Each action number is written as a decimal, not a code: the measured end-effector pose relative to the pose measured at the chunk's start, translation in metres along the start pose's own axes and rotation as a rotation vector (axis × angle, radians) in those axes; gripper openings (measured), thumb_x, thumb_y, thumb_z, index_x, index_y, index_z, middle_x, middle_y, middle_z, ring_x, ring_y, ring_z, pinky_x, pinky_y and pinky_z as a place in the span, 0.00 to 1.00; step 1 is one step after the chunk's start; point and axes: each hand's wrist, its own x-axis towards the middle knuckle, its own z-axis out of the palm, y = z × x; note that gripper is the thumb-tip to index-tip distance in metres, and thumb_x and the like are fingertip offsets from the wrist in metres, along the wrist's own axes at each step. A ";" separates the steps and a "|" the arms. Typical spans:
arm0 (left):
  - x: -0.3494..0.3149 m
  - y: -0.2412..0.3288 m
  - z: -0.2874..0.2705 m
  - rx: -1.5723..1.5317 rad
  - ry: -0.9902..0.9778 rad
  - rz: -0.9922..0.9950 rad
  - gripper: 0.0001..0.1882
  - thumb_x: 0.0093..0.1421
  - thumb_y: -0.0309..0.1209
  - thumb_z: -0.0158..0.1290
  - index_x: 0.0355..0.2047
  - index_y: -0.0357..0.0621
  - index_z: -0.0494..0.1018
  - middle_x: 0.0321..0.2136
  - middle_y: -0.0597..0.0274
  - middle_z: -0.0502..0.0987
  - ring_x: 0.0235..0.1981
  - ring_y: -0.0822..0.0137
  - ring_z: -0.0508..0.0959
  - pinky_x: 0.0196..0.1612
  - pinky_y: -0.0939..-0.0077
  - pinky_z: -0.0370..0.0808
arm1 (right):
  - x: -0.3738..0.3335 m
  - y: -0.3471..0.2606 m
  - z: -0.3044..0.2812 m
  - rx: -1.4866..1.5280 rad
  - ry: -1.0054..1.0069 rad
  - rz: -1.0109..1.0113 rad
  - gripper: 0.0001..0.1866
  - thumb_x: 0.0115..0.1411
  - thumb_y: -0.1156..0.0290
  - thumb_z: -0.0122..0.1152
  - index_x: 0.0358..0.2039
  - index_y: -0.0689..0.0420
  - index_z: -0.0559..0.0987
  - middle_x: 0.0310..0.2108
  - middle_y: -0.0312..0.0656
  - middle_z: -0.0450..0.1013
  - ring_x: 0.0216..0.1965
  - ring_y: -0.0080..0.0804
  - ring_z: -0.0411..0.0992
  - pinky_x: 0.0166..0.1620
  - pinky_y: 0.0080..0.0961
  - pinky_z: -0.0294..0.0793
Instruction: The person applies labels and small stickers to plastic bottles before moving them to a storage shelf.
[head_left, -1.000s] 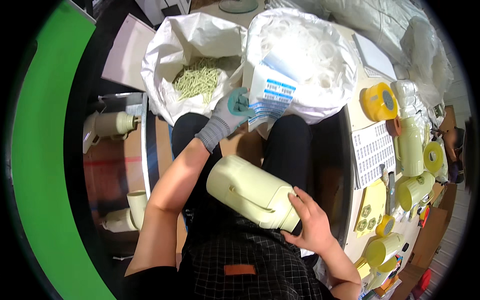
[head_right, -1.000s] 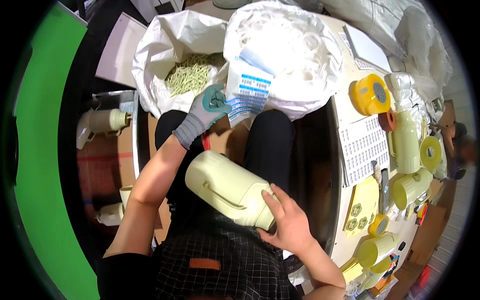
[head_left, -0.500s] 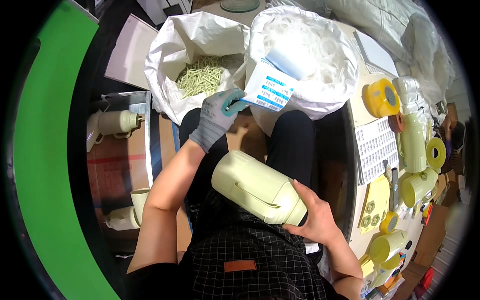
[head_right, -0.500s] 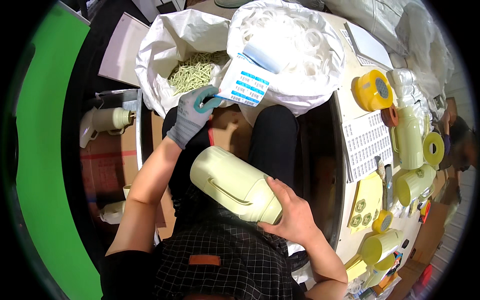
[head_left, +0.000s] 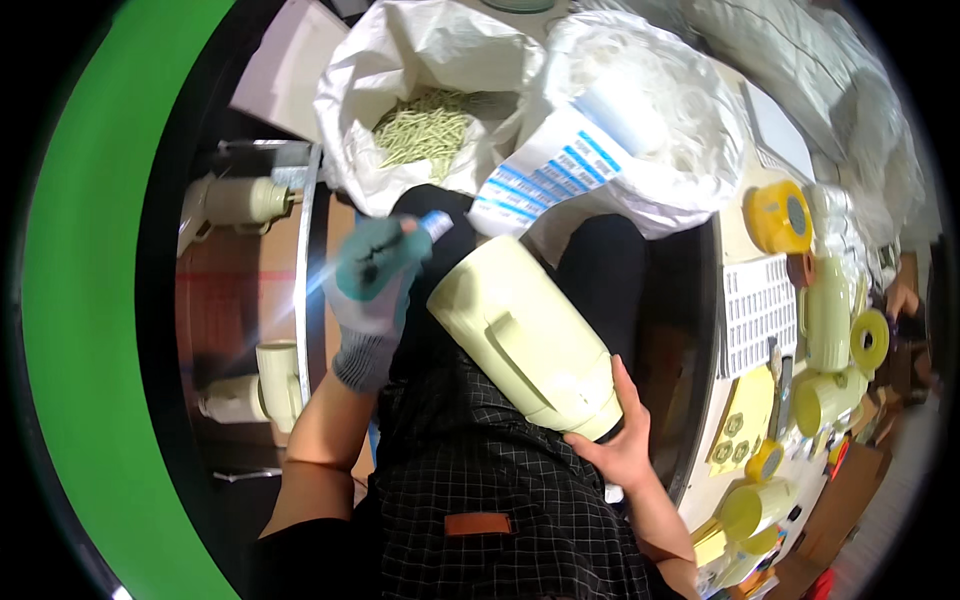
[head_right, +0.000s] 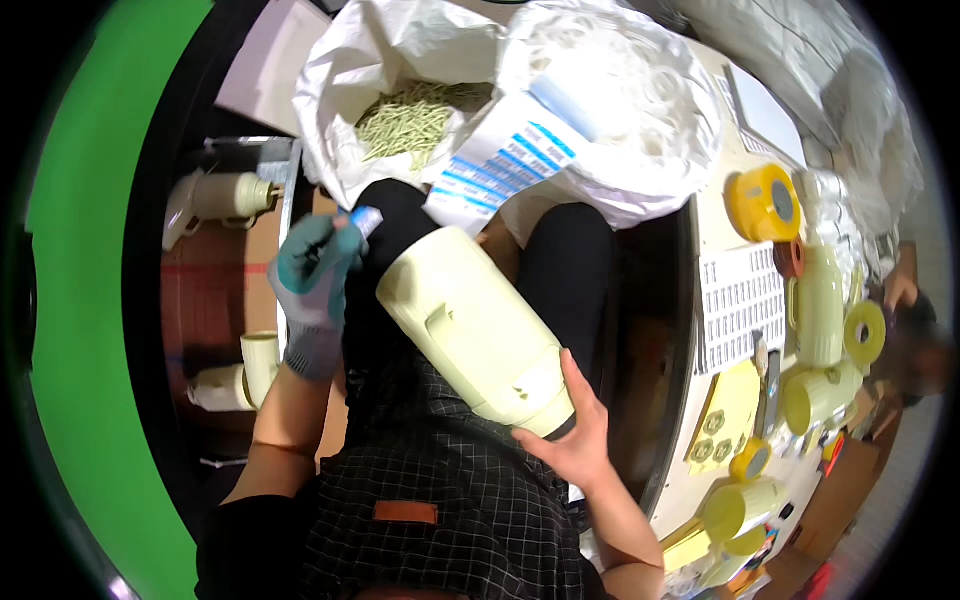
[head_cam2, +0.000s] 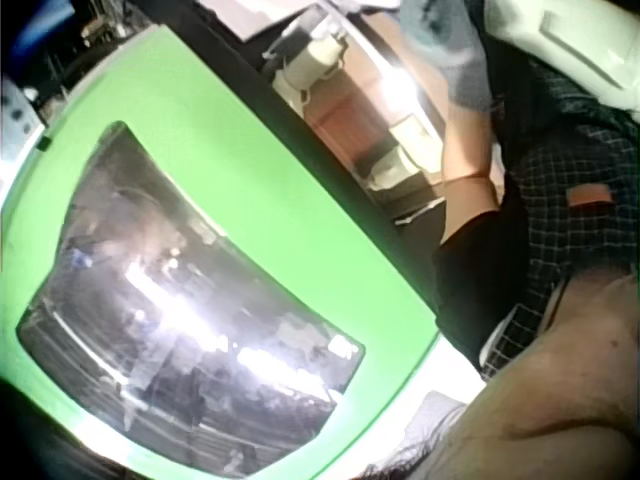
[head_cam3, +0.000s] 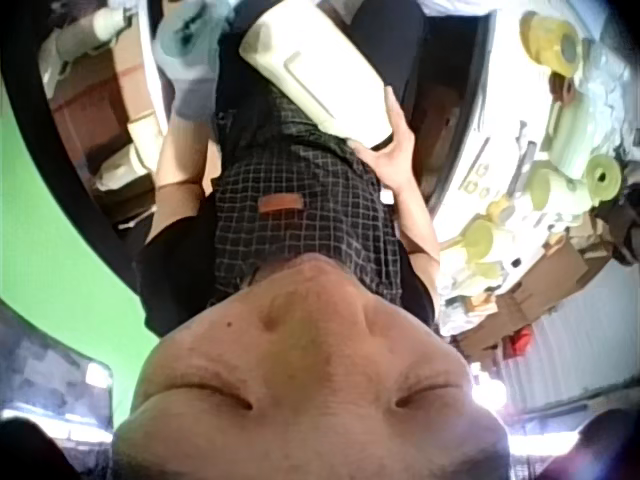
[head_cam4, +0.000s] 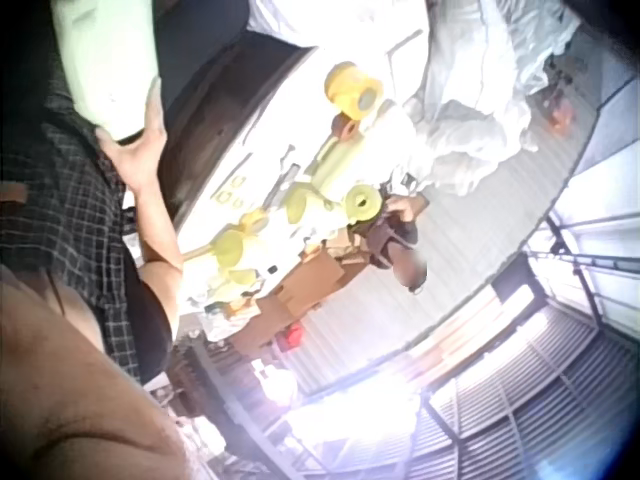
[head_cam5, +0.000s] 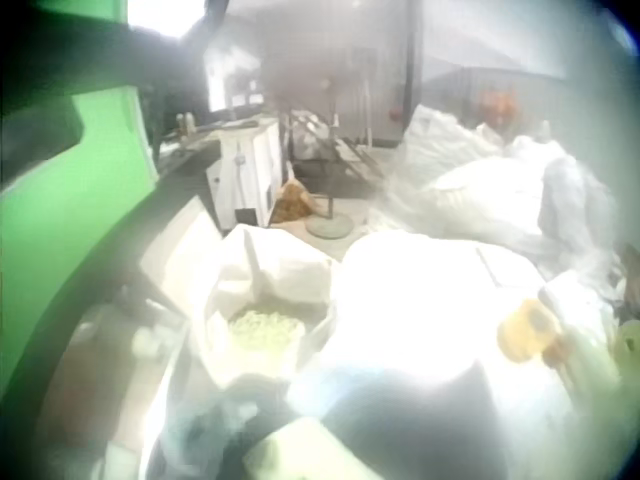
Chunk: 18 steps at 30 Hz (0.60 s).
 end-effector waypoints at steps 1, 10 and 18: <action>-0.018 0.000 0.002 -0.309 0.005 0.078 0.04 0.65 0.24 0.63 0.39 0.39 0.81 0.30 0.61 0.83 0.28 0.70 0.81 0.31 0.76 0.77 | -0.003 0.001 0.008 0.061 0.023 -0.016 0.61 0.44 0.68 0.84 0.75 0.66 0.57 0.65 0.56 0.72 0.65 0.42 0.72 0.67 0.36 0.68; -0.062 0.000 -0.004 -0.408 -0.072 -0.464 0.08 0.66 0.29 0.62 0.42 0.37 0.80 0.28 0.58 0.82 0.26 0.70 0.80 0.31 0.78 0.78 | -0.014 0.022 0.033 -0.194 0.123 -0.100 0.63 0.41 0.69 0.86 0.76 0.59 0.58 0.69 0.62 0.65 0.67 0.57 0.69 0.67 0.45 0.70; -0.062 -0.008 -0.021 -0.390 -0.140 -0.499 0.09 0.67 0.29 0.61 0.43 0.38 0.79 0.29 0.58 0.83 0.25 0.70 0.80 0.30 0.78 0.78 | -0.002 0.009 0.038 -0.283 0.143 -0.337 0.66 0.39 0.73 0.86 0.77 0.46 0.57 0.72 0.64 0.60 0.68 0.63 0.67 0.66 0.50 0.72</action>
